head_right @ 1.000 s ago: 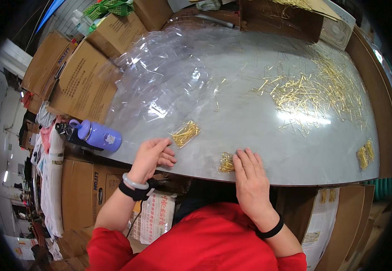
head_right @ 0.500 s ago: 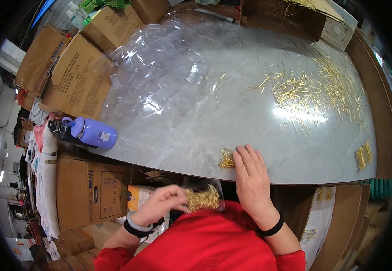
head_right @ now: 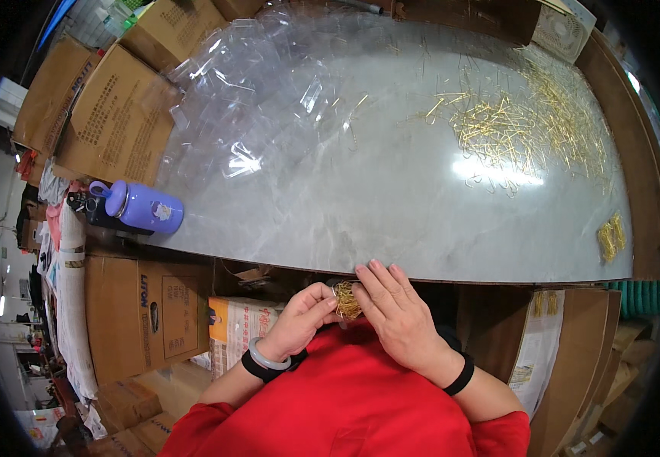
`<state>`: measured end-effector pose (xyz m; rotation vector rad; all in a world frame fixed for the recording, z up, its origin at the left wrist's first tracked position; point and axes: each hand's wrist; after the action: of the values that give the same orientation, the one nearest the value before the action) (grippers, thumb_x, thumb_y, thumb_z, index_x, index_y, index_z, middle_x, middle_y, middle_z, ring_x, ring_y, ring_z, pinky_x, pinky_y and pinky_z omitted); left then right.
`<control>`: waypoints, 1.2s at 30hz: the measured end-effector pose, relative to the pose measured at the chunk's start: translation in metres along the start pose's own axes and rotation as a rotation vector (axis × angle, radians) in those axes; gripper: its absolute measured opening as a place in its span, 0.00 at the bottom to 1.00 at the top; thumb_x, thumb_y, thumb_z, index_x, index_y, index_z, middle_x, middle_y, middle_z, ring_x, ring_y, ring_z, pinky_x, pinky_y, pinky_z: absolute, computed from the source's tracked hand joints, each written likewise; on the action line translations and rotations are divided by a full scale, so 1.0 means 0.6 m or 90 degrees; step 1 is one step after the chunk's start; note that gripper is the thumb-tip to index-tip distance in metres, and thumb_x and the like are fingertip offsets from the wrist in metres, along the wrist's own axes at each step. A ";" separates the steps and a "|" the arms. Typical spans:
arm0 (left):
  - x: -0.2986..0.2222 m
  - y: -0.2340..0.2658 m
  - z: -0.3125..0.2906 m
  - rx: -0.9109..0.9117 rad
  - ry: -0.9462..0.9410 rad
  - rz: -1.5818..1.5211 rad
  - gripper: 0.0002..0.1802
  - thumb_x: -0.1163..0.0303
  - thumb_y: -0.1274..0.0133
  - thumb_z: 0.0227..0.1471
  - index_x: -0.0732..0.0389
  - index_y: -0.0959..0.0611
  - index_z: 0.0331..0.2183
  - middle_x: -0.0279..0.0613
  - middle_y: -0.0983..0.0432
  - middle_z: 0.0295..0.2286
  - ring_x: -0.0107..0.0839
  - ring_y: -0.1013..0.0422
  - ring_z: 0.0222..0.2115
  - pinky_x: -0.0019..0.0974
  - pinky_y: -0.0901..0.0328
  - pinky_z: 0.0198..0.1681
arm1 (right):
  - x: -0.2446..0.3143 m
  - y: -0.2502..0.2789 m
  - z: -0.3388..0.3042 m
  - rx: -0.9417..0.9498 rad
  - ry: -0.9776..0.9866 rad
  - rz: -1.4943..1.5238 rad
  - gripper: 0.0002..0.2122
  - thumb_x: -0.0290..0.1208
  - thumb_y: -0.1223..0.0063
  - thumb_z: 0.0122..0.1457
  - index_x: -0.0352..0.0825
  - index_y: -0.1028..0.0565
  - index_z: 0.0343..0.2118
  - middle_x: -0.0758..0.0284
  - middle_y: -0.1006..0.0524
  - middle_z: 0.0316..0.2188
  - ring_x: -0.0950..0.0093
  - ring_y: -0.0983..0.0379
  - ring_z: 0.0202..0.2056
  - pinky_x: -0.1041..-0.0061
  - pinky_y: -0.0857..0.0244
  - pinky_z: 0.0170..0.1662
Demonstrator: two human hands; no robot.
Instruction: Gathering and packaging small gold-colored metal components into small plastic bags at a workbench.
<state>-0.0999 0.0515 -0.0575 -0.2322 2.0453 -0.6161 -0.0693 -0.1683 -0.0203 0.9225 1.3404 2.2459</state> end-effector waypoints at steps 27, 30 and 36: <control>-0.092 -0.075 0.098 -0.197 -0.694 0.859 0.24 0.58 0.52 0.64 0.66 0.28 0.53 0.54 0.31 0.54 0.53 0.36 0.57 0.55 0.43 0.60 | -0.040 0.009 0.061 -0.171 -0.103 0.117 0.22 0.17 0.47 0.60 0.30 0.32 0.59 0.53 0.31 0.59 0.49 0.38 0.63 0.54 0.44 0.66; -0.092 -0.066 0.101 -0.088 -0.627 0.999 0.32 0.52 0.54 0.65 0.66 0.34 0.60 0.52 0.38 0.60 0.52 0.44 0.64 0.58 0.54 0.67 | -0.037 0.020 0.063 -0.214 -0.143 0.218 0.29 0.20 0.45 0.59 0.30 0.39 0.64 0.51 0.35 0.62 0.46 0.44 0.65 0.50 0.51 0.68; -0.087 -0.065 0.103 -0.103 -0.589 1.019 0.32 0.52 0.53 0.64 0.66 0.32 0.59 0.52 0.37 0.59 0.53 0.44 0.64 0.57 0.53 0.67 | -0.031 0.024 0.011 -0.166 -0.193 0.121 0.36 0.23 0.43 0.57 0.26 0.47 0.67 0.49 0.41 0.66 0.45 0.49 0.68 0.42 0.60 0.68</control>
<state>-0.0235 0.0185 -0.0242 0.8339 0.8520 0.5910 -0.0512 -0.1823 -0.0122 1.2734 0.8379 2.2335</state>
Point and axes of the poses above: each hand's wrist, its own z-axis towards the middle knuckle, its own y-axis out of the back of the hand, x = y × z
